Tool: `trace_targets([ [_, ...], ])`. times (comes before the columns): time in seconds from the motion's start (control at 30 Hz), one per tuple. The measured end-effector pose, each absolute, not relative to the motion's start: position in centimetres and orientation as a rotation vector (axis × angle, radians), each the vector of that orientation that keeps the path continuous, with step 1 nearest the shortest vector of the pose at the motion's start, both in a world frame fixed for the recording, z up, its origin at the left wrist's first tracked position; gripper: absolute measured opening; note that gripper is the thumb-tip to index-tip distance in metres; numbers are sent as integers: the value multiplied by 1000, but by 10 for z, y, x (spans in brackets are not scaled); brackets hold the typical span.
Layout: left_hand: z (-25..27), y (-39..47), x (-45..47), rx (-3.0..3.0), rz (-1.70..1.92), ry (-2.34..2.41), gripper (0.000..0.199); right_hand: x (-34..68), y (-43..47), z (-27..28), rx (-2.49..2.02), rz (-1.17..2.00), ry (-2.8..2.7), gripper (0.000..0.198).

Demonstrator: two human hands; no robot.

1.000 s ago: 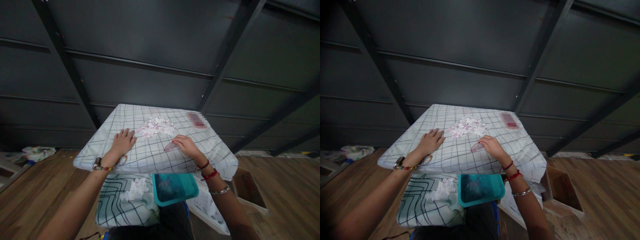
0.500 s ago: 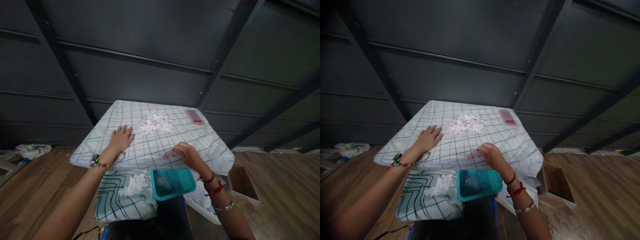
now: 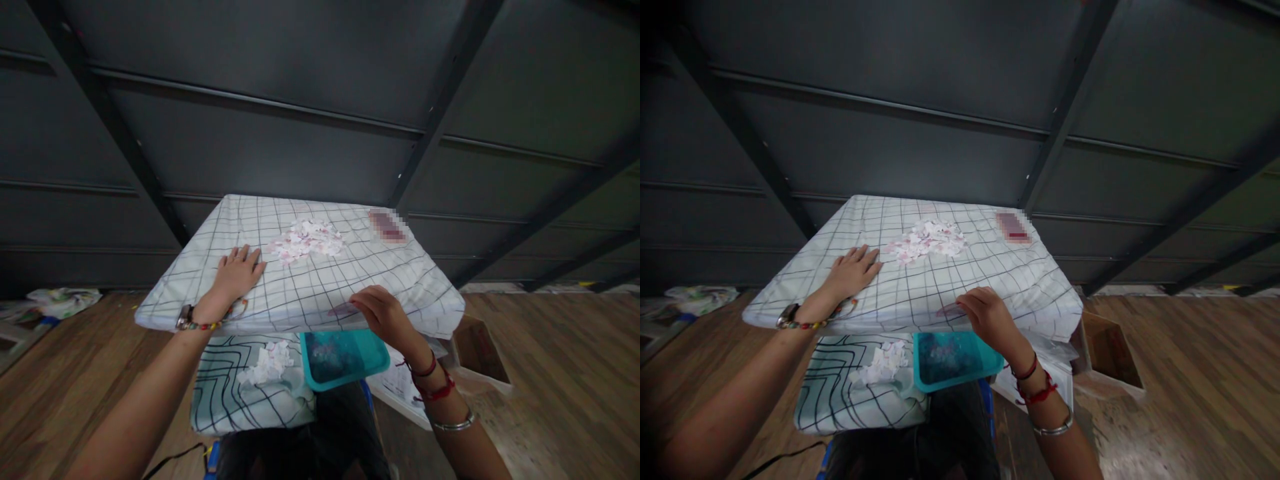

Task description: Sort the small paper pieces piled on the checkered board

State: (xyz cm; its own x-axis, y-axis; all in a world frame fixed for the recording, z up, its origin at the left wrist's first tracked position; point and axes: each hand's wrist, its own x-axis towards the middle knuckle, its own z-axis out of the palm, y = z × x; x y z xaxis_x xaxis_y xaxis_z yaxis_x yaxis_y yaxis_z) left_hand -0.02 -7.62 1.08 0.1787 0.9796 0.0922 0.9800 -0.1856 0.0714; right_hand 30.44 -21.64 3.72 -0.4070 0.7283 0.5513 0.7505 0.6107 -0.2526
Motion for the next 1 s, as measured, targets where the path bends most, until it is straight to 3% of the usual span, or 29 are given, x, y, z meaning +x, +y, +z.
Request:
trace_targets([
  [0.33, 12, -77, 1, -2404, -171, -2003, 58, 313, -210, 47, -1169, -50, -2114, 21],
  [0.73, 14, -77, 4, -2289, -71, -1831, 51, 328, -67, 62, -1425, -144, -1945, 21],
  [1.0, 25, -71, 5, -2361, 81, -1972, 51, 286, -33, 52, -1350, -23, -2090, 21],
])
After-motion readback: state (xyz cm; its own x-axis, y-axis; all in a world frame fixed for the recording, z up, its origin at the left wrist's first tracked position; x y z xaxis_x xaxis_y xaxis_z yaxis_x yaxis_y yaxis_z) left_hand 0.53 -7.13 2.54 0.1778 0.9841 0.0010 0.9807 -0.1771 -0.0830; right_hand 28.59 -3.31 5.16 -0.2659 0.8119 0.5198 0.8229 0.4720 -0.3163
